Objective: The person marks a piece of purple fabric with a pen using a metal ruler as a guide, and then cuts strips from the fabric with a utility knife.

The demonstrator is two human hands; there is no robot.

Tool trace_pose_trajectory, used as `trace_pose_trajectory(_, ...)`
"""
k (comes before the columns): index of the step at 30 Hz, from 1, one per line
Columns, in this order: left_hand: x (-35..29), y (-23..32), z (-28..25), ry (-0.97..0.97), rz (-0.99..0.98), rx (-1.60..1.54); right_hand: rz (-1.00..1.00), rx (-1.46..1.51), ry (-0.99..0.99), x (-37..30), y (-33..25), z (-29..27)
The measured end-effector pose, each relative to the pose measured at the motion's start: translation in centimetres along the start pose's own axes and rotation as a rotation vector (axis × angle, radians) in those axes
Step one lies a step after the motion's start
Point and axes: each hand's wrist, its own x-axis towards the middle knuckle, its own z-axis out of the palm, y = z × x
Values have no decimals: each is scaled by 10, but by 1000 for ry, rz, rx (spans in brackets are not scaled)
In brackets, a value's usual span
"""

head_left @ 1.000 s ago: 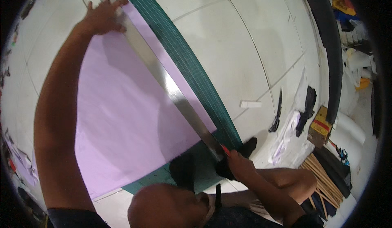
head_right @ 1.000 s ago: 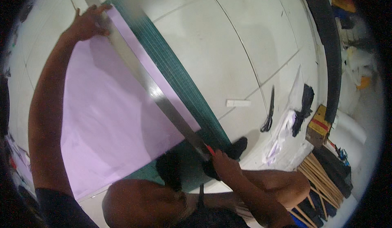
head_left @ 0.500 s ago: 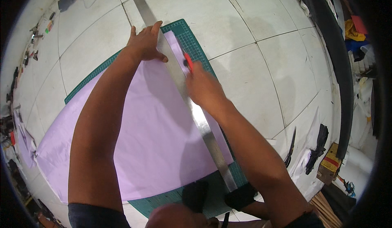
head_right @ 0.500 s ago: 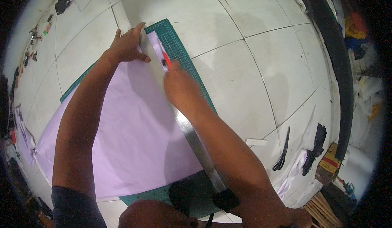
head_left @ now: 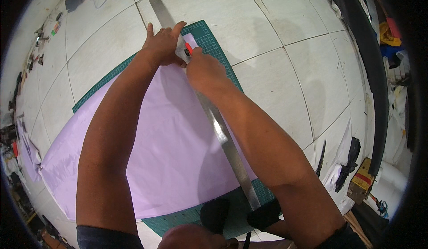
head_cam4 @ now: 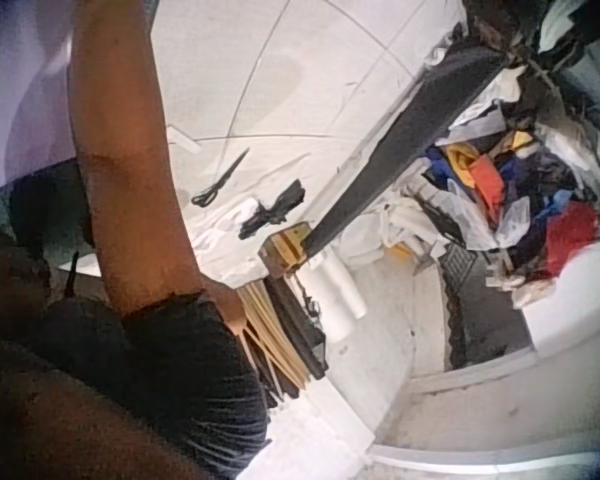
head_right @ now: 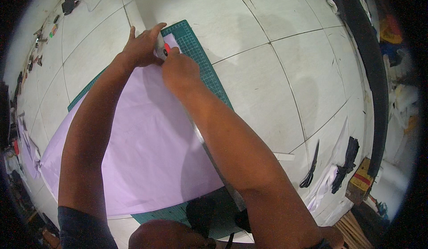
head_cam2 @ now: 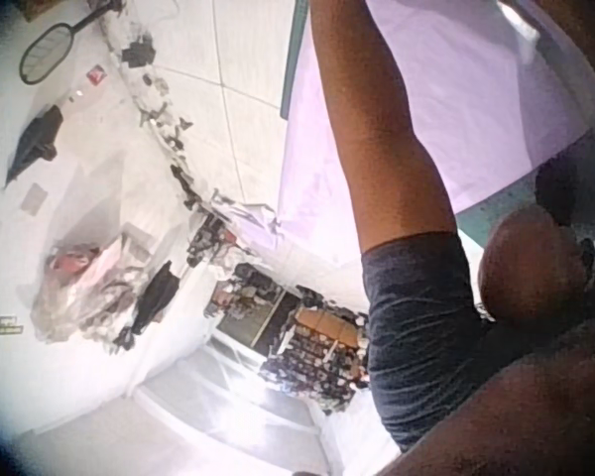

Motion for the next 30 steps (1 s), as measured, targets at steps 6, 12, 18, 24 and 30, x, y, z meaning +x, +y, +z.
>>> trace_pose_trajectory(6,5,6,-4,-79,44,114,-60,-28,-55,2,5,-7)
trace_pose_trajectory(12,5,8,-6,-87,61,101,-47,-22,-118,-13,36,0)
trace_pose_trajectory(18,3,9,-7,-80,46,171,112,-19,-305,-122,78,-6)
trace_pose_trajectory(24,7,2,8,-69,54,200,398,-50,-578,-233,114,-13)
trace_pose_trajectory(30,20,-21,19,-47,139,219,489,-113,-556,-363,175,-1)
